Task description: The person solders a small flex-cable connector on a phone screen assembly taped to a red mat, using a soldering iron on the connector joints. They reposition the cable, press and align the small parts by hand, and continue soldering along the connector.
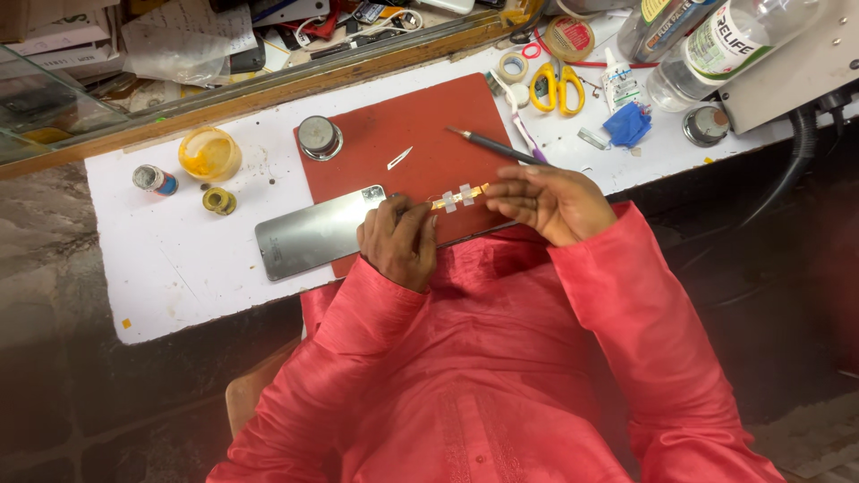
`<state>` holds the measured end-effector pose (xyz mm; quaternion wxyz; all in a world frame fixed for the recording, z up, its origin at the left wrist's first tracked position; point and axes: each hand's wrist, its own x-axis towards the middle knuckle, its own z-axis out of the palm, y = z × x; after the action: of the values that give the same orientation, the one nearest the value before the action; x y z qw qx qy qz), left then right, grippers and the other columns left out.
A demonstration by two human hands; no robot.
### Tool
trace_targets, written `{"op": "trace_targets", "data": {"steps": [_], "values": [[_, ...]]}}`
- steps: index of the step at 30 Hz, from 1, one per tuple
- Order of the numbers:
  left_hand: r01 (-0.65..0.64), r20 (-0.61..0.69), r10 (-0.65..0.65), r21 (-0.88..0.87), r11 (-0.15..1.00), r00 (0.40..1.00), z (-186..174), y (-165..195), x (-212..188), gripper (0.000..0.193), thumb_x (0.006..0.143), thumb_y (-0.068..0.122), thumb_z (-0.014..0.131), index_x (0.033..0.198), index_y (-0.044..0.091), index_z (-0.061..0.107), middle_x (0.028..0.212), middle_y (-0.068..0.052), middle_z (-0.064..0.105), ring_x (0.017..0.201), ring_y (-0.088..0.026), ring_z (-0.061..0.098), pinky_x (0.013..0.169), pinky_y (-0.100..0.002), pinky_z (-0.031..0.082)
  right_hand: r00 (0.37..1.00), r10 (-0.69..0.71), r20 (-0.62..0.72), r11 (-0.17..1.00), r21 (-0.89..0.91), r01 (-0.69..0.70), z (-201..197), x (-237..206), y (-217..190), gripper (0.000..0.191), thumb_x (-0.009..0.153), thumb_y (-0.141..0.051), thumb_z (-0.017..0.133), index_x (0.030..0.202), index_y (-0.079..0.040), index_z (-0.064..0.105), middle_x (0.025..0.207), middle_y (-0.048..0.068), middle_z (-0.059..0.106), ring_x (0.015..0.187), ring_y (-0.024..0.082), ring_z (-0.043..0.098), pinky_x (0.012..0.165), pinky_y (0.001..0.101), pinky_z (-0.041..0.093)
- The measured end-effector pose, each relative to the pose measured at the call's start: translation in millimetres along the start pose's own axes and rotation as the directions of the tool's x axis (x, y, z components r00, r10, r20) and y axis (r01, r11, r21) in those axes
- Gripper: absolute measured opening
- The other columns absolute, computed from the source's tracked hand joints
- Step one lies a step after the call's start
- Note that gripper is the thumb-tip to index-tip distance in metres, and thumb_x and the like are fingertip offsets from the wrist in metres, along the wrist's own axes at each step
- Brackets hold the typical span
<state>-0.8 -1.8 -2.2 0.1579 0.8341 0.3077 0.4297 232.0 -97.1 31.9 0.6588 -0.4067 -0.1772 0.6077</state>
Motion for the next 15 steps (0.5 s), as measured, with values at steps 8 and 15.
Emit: {"op": "trace_targets", "data": {"steps": [8,15], "values": [[0.020,0.020,-0.021,0.026,0.999,1.000,0,4,-1,0.022,0.088,0.014,0.078,0.110,0.011,0.073,0.109,-0.004,0.064,0.093,-0.024,0.060,0.083,-0.039,0.046,0.961,-0.256,-0.108,0.961,-0.137,0.241,-37,-42,26,0.024,0.105,-0.005,0.058,0.121,0.012,0.064,0.113,0.026,0.071,0.100,0.031,0.074,0.090,0.0385,0.061],[0.113,0.054,-0.114,0.017,0.993,0.992,-5,11,4,0.031,0.087,0.016,0.078,0.117,0.014,0.072,0.114,-0.004,0.061,0.101,-0.025,0.059,0.090,-0.041,0.045,0.869,-0.487,-0.083,0.822,-0.380,0.424,-15,-62,51,0.017,0.101,0.003,0.063,0.117,0.008,0.068,0.117,0.021,0.072,0.103,0.023,0.073,0.093,0.0342,0.061]]}}
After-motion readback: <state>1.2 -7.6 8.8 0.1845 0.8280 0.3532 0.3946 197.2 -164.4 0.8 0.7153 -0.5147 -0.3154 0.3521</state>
